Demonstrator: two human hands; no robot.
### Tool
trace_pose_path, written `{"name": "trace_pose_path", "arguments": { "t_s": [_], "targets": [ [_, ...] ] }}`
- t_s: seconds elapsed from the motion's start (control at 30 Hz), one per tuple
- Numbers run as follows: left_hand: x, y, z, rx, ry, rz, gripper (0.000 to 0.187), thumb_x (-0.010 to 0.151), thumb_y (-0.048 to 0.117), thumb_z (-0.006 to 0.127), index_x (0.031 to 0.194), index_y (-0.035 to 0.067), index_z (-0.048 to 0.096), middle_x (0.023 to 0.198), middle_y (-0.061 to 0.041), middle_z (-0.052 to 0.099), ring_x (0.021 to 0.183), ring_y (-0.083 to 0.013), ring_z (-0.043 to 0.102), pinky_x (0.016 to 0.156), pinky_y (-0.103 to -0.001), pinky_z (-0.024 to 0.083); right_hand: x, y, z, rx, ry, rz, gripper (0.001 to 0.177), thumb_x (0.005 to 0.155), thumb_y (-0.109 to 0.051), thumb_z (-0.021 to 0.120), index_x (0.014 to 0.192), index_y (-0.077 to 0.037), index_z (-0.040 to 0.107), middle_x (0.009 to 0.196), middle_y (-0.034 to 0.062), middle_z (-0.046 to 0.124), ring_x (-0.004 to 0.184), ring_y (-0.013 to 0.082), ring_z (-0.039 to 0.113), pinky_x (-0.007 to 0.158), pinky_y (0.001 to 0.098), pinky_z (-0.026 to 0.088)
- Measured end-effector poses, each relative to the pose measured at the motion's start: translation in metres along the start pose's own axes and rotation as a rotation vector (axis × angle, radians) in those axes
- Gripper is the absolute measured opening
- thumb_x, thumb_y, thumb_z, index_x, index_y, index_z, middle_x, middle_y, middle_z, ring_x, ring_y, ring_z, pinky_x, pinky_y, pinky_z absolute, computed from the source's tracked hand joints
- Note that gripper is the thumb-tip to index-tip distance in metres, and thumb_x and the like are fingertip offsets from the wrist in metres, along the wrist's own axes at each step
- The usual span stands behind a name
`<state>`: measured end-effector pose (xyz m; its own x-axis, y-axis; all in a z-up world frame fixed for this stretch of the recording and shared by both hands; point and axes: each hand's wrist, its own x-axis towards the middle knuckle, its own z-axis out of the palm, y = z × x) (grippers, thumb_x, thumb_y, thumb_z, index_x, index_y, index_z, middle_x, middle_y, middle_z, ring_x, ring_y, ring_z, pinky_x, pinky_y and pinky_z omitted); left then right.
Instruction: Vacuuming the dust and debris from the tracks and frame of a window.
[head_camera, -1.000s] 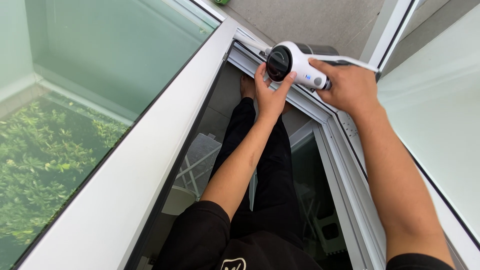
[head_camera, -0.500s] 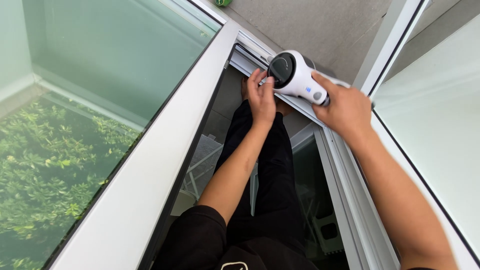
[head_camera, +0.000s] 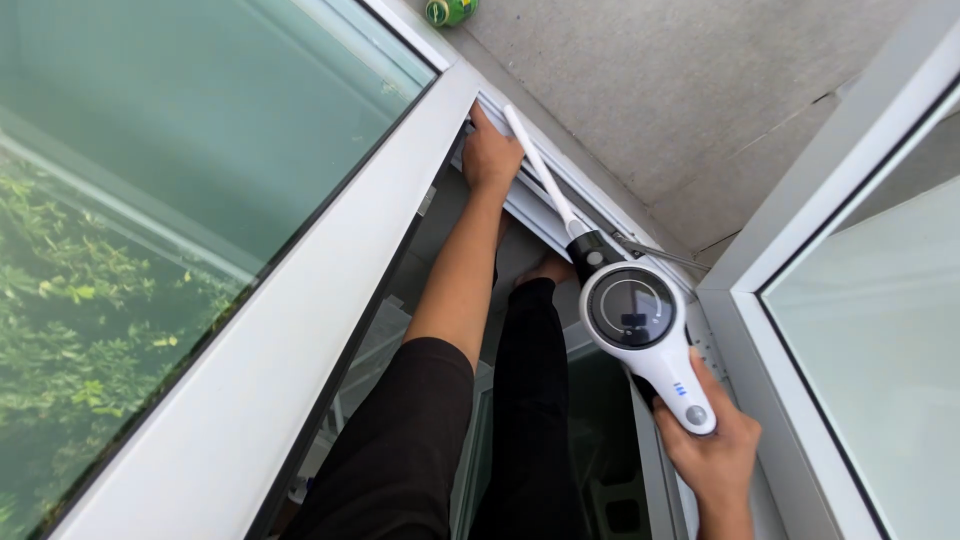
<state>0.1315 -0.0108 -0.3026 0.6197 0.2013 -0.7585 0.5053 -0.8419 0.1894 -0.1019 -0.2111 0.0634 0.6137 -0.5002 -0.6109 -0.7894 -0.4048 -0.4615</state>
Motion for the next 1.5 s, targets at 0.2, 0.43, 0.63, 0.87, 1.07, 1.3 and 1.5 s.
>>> {"name": "trace_pose_path", "arguments": {
  "t_s": [0.2, 0.43, 0.63, 0.87, 1.07, 1.3, 1.5],
  "targets": [
    [-0.032, 0.018, -0.033, 0.180, -0.035, -0.062, 0.092, 0.089, 0.028, 0.063, 0.159, 0.010, 0.007, 0.105, -0.024, 0.074, 0.098, -0.0416, 0.072, 0.085, -0.054, 0.057, 0.007, 0.018, -0.011, 0.001, -0.036, 0.018, 0.069, 0.074, -0.006, 0.079, 0.141, -0.006, 0.066, 0.099, 0.0144, 0.076, 0.088, 0.0159, 0.074, 0.081, 0.0277, 0.056],
    [-0.045, 0.032, -0.059, 0.308, -0.136, 0.014, 0.109, 0.085, 0.044, 0.070, 0.154, 0.000, -0.001, 0.104, -0.024, 0.070, 0.097, -0.0387, 0.072, 0.082, -0.051, 0.058, 0.035, -0.006, -0.027, -0.132, -0.114, -0.092, 0.072, 0.070, -0.010, 0.080, 0.141, -0.012, 0.067, 0.100, 0.0167, 0.076, 0.085, 0.0186, 0.076, 0.076, 0.0294, 0.057],
    [-0.052, -0.019, -0.044, 0.254, -0.180, 0.199, 0.090, 0.094, 0.023, 0.063, 0.166, 0.008, 0.010, 0.095, -0.022, 0.074, 0.086, -0.0386, 0.074, 0.079, -0.049, 0.060, 0.070, -0.025, -0.037, -0.090, -0.183, -0.143, 0.071, 0.073, -0.010, 0.078, 0.143, -0.011, 0.067, 0.107, 0.0169, 0.077, 0.089, 0.0190, 0.075, 0.081, 0.0297, 0.057],
    [-0.119, -0.042, 0.030, -1.086, -0.261, -0.258, 0.081, 0.088, 0.050, 0.067, 0.150, 0.002, 0.046, 0.111, -0.021, 0.067, 0.089, -0.0309, 0.071, 0.071, -0.055, 0.065, 0.130, -0.035, -0.057, -0.102, -0.222, -0.266, 0.062, 0.079, -0.009, 0.077, 0.140, -0.007, 0.068, 0.104, 0.0162, 0.076, 0.100, 0.0171, 0.073, 0.092, 0.0288, 0.055],
    [-0.176, 0.056, -0.016, -1.511, -0.700, -0.384, 0.107, 0.080, 0.080, 0.058, 0.152, 0.005, 0.034, 0.136, -0.025, 0.053, 0.117, -0.0367, 0.059, 0.087, -0.061, 0.059, 0.198, -0.059, -0.074, -0.027, -0.372, -0.325, 0.069, 0.071, 0.002, 0.073, 0.139, 0.002, 0.065, 0.110, 0.0187, 0.072, 0.099, 0.0231, 0.069, 0.090, 0.0342, 0.055],
    [-0.173, 0.094, -0.010, -1.470, -0.773, -0.325, 0.089, 0.079, 0.072, 0.063, 0.140, 0.008, 0.048, 0.124, -0.014, 0.052, 0.118, -0.0340, 0.053, 0.095, -0.068, 0.051, 0.230, -0.056, -0.082, -0.325, -0.424, -0.402, 0.069, 0.074, 0.012, 0.075, 0.142, 0.005, 0.064, 0.106, 0.0307, 0.072, 0.093, 0.0346, 0.073, 0.086, 0.0461, 0.060],
    [-0.180, 0.092, -0.011, -1.434, -0.747, -0.313, 0.074, 0.086, 0.068, 0.063, 0.126, 0.006, 0.058, 0.114, -0.011, 0.060, 0.112, -0.0311, 0.059, 0.093, -0.064, 0.053, 0.201, -0.083, -0.082, -0.269, -0.373, -0.393, 0.068, 0.076, -0.001, 0.074, 0.143, 0.001, 0.064, 0.104, 0.0247, 0.073, 0.095, 0.0297, 0.073, 0.087, 0.0414, 0.059]
  ]
}}
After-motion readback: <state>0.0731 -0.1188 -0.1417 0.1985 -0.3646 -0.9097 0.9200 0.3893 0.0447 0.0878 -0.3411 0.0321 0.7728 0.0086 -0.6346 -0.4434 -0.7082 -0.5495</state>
